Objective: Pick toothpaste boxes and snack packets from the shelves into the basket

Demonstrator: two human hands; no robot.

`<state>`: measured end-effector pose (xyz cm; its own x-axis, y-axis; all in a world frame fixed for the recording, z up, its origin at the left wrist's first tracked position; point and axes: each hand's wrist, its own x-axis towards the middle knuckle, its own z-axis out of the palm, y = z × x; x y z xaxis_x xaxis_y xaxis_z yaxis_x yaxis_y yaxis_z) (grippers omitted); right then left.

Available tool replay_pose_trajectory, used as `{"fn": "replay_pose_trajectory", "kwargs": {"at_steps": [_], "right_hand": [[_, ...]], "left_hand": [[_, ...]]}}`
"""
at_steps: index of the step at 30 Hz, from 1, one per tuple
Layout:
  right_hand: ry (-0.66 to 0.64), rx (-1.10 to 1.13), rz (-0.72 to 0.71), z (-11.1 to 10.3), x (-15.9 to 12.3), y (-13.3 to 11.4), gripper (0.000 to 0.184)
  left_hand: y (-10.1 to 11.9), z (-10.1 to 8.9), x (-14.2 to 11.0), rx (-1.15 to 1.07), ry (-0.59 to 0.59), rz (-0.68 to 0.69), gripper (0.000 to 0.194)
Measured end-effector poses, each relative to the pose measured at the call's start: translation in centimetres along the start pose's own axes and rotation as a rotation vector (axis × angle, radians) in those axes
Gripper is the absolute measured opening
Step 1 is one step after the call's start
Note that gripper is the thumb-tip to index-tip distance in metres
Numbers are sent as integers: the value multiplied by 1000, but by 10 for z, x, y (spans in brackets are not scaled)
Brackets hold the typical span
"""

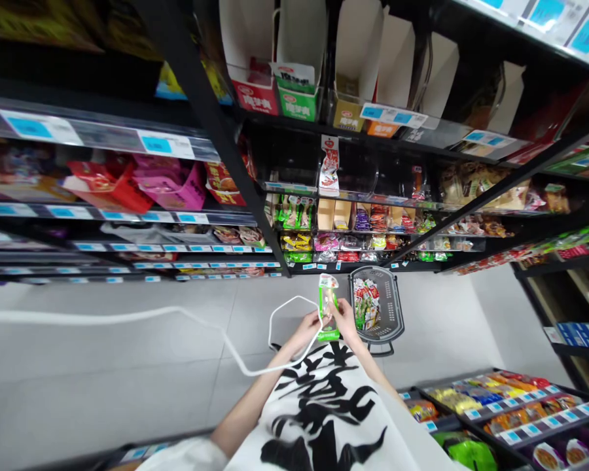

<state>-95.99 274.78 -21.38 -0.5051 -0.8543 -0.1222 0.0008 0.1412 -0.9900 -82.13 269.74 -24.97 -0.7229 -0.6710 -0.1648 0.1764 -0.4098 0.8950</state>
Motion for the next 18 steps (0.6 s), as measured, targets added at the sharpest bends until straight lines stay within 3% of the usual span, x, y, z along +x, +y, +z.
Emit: {"fn": "replay_pose_trajectory", "kwargs": {"at_steps": [4,8,12,15,18], "right_hand": [[-150,73,81,5,2,15,32],[-135,213,227,8,2,30,34],[-145,233,265,19,11,36,39],[-169,231,239,43,44,27,45],[-181,231,181,82,109,-3,54]], "left_hand": [[-4,-9,2,185,161,65,49],[-10,-21,-2,302,226,44,39],[-19,-34,-16,422,307,66,35],[-24,-45,-31,490,400,119,39],[-26,-54,-48,505,516,145,37]]}}
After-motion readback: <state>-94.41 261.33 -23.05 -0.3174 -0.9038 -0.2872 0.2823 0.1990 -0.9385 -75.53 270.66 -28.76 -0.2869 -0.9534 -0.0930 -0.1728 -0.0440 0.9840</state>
